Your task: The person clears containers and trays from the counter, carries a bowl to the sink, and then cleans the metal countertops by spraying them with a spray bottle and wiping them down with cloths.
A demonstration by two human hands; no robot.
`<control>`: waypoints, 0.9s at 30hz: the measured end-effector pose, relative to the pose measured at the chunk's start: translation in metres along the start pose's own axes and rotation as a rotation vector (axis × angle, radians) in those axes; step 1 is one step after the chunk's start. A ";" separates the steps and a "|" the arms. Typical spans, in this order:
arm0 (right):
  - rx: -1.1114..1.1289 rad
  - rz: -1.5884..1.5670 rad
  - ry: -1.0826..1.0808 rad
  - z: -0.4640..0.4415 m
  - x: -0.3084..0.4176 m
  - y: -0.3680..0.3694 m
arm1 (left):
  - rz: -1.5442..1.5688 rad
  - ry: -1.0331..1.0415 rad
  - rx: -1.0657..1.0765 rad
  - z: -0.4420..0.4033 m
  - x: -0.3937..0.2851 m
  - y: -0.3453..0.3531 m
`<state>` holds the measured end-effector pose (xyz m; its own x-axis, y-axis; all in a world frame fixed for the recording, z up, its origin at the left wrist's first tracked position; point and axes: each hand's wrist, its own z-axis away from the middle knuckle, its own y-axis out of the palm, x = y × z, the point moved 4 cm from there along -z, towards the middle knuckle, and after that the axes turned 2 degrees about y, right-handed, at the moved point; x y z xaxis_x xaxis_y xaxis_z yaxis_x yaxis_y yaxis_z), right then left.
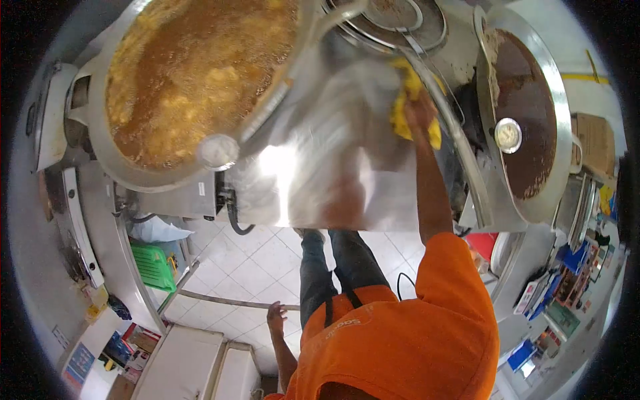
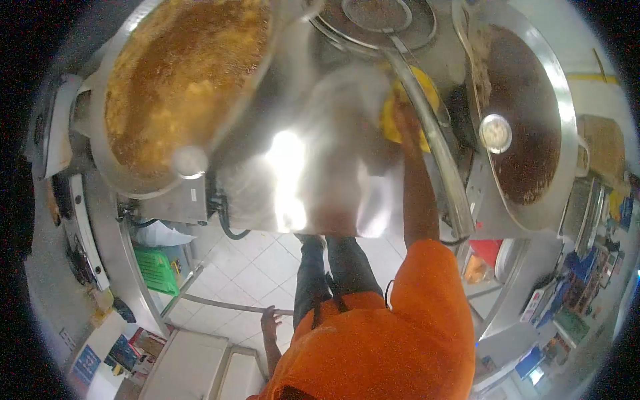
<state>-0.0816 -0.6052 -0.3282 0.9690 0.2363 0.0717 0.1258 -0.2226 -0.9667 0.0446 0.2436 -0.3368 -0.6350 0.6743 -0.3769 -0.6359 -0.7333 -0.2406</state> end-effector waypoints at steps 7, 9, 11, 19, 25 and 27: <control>0.094 -0.282 -0.262 0.059 0.242 0.015 | -0.019 -0.057 -0.007 0.015 0.007 0.047; 0.281 -0.520 -0.516 0.129 0.299 -0.020 | -0.049 -0.071 -0.020 0.027 0.001 0.053; 0.555 -0.813 -0.792 0.209 0.295 -0.055 | 0.026 -0.094 -0.032 0.033 -0.001 0.058; 0.352 -0.614 -0.818 0.041 0.277 -0.001 | 0.101 -0.123 -0.047 0.048 0.024 0.063; 0.278 -0.452 -0.581 0.146 0.363 0.011 | 0.078 -0.132 -0.098 0.060 0.030 0.060; 0.425 -0.537 -0.779 0.250 0.373 -0.028 | 0.027 -0.138 -0.031 0.054 0.032 0.062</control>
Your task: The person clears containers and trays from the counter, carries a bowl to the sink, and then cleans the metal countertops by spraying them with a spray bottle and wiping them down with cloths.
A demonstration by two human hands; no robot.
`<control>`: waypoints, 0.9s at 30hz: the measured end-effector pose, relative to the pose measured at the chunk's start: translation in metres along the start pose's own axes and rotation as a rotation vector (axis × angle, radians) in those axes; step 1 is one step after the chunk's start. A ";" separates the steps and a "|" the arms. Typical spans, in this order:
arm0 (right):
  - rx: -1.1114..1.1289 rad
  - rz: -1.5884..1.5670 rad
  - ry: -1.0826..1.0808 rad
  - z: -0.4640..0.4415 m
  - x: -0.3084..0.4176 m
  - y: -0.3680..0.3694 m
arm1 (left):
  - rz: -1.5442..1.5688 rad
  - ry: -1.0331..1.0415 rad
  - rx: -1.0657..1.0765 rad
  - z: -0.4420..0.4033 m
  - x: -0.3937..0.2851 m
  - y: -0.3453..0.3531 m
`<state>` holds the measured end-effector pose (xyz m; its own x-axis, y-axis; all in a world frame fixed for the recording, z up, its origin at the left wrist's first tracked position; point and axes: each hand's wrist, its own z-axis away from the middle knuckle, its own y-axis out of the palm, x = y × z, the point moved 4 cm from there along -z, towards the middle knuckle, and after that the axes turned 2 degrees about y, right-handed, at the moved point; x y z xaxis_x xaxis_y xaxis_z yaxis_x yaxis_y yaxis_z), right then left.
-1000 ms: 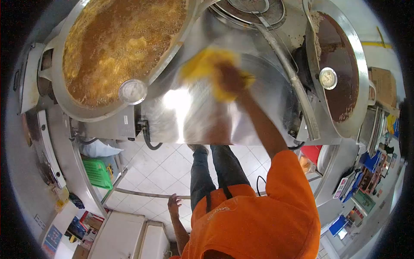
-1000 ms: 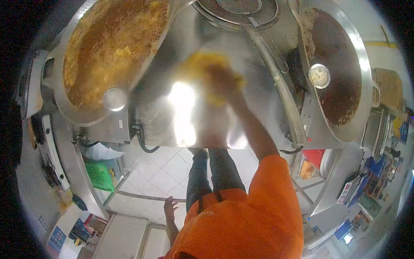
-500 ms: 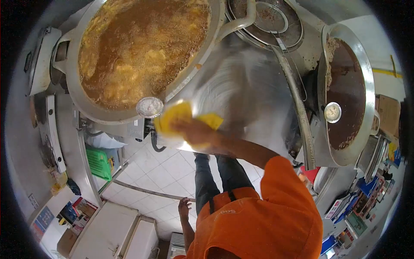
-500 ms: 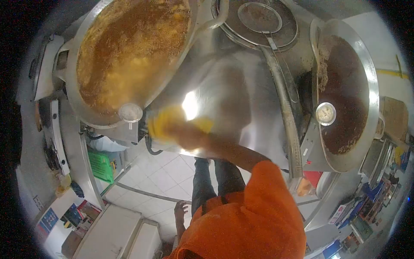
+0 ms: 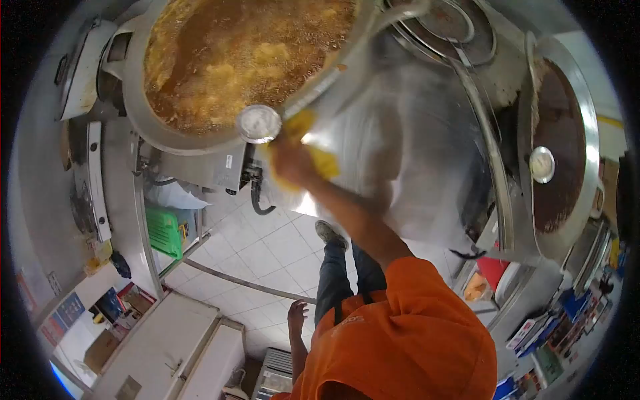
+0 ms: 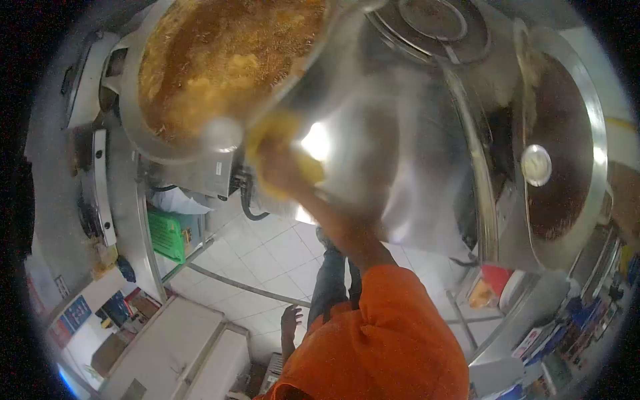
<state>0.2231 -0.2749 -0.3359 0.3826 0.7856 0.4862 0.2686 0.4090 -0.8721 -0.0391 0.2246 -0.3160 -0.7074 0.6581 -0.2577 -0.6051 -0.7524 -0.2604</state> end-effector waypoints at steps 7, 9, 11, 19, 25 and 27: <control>-0.289 -0.037 0.318 0.214 -0.146 -0.112 | 0.047 0.095 0.040 -0.027 0.020 -0.037; -0.521 0.286 0.654 0.306 -0.226 -0.162 | 0.045 0.070 0.066 -0.046 0.047 -0.058; -0.590 0.730 1.062 0.372 -0.274 -0.158 | -0.059 0.098 0.077 -0.053 0.052 -0.067; -0.189 -0.006 -0.027 0.213 0.033 -0.056 | -0.232 0.265 0.168 -0.081 0.074 -0.122; -0.834 -0.728 0.615 0.404 -0.147 -0.103 | -0.196 0.224 0.069 -0.068 0.058 -0.160; -0.766 0.369 1.028 0.441 -0.167 -0.145 | -0.355 0.239 0.099 -0.090 0.077 -0.174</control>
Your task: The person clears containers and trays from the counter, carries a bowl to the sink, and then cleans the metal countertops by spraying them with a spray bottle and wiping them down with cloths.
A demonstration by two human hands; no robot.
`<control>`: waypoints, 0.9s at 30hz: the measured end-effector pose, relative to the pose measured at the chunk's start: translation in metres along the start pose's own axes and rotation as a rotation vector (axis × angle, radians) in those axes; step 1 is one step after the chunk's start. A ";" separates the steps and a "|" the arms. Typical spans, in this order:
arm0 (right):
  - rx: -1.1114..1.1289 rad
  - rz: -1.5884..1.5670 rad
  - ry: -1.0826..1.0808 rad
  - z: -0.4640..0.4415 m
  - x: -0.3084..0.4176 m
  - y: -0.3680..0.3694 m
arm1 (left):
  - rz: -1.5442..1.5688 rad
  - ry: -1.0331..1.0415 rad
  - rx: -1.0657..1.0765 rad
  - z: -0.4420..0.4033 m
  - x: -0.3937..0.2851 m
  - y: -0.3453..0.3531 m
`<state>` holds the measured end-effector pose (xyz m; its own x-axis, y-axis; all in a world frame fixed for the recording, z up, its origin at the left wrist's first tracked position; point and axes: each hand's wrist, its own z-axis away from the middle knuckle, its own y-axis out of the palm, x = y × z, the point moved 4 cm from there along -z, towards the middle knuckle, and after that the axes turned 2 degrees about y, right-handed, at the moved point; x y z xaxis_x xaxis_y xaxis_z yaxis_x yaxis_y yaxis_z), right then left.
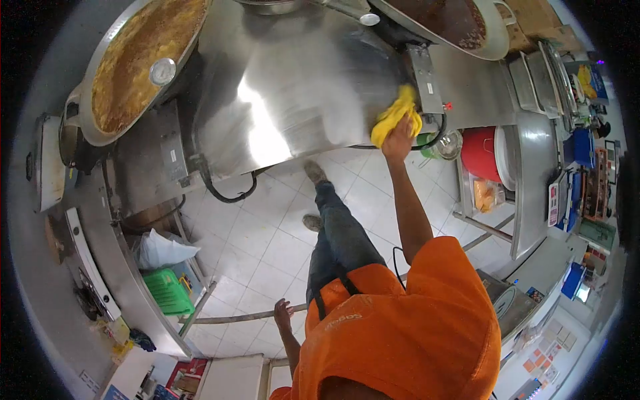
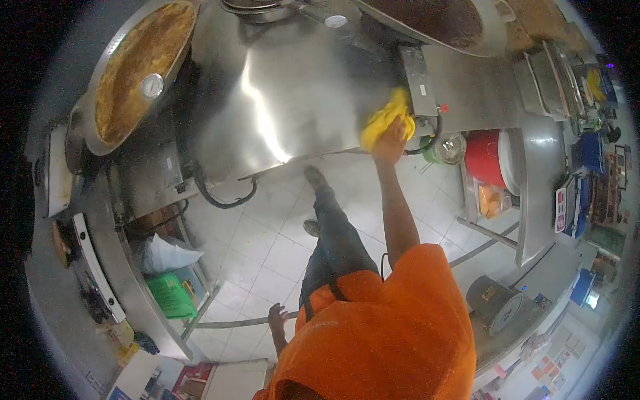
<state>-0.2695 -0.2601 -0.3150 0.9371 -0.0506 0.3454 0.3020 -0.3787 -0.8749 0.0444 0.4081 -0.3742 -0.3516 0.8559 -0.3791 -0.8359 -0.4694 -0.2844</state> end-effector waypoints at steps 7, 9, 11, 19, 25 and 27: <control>0.116 0.180 0.189 -0.105 -0.001 0.064 | -0.049 -0.086 0.080 -0.008 -0.028 0.010; 0.015 0.191 0.303 -0.141 0.000 0.086 | -0.023 0.027 0.105 -0.012 -0.036 0.010; 0.045 0.262 0.425 -0.167 0.032 0.097 | 0.085 -0.032 0.102 -0.009 -0.044 0.005; 0.622 -0.426 -0.959 0.056 0.268 0.055 | -0.074 -0.125 0.005 -0.003 -0.076 0.006; 0.060 0.138 -0.405 -0.099 0.253 0.140 | 0.321 -0.014 -0.203 0.043 -0.081 0.010; 0.084 0.181 -0.112 -0.097 0.300 0.184 | 0.396 -0.054 -0.204 0.046 -0.055 0.014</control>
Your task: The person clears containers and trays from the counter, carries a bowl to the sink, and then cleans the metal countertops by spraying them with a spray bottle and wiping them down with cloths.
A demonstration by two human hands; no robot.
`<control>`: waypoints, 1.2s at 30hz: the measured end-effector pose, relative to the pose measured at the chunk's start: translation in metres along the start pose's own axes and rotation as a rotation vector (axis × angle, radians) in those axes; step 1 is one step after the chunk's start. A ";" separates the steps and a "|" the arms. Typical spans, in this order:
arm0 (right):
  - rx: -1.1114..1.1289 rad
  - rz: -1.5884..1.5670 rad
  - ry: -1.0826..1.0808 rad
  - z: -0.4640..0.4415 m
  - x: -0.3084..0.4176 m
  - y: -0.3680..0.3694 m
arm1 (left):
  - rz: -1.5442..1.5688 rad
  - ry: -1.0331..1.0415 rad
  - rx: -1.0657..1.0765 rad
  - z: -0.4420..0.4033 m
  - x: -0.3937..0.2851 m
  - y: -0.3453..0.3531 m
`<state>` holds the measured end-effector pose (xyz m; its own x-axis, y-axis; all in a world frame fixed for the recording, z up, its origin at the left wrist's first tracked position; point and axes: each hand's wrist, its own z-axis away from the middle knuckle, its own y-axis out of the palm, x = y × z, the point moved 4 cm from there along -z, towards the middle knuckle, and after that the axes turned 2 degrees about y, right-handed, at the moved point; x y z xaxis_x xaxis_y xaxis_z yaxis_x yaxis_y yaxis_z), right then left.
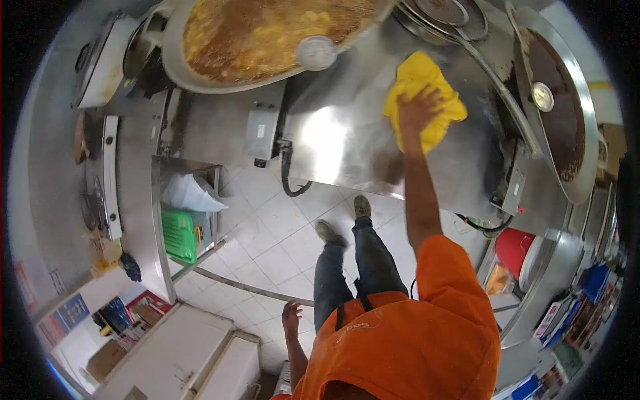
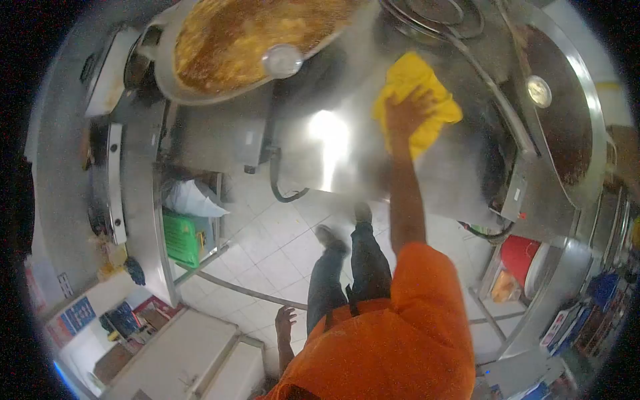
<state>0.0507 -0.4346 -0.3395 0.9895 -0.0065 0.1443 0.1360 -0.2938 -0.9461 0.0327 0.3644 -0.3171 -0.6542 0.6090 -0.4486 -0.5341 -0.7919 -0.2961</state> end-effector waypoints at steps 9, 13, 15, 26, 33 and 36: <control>0.700 -0.451 -1.230 0.159 0.181 -0.100 | 0.287 -0.209 0.232 -0.046 0.095 -0.071; 0.085 -0.190 -0.853 0.146 0.198 -0.073 | -0.064 0.003 0.098 -0.064 0.068 -0.127; 0.101 -0.211 -0.905 0.188 0.195 -0.075 | -0.057 -0.042 0.006 -0.082 0.059 -0.153; 0.935 -1.512 0.440 0.415 0.174 -0.193 | 0.114 -0.165 0.028 -0.135 0.036 -0.233; 0.834 -1.413 0.164 0.399 0.276 -0.202 | 0.081 -0.117 0.023 -0.174 0.001 -0.278; 0.525 -1.108 -0.113 0.377 0.339 -0.156 | 0.077 -0.099 0.048 -0.193 -0.015 -0.292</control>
<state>0.3829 -0.0303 -0.2525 0.3223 0.0916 0.9422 0.8821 0.3320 -0.3341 0.3019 0.5779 -0.3866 -0.7426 0.5498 -0.3824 -0.5036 -0.8349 -0.2223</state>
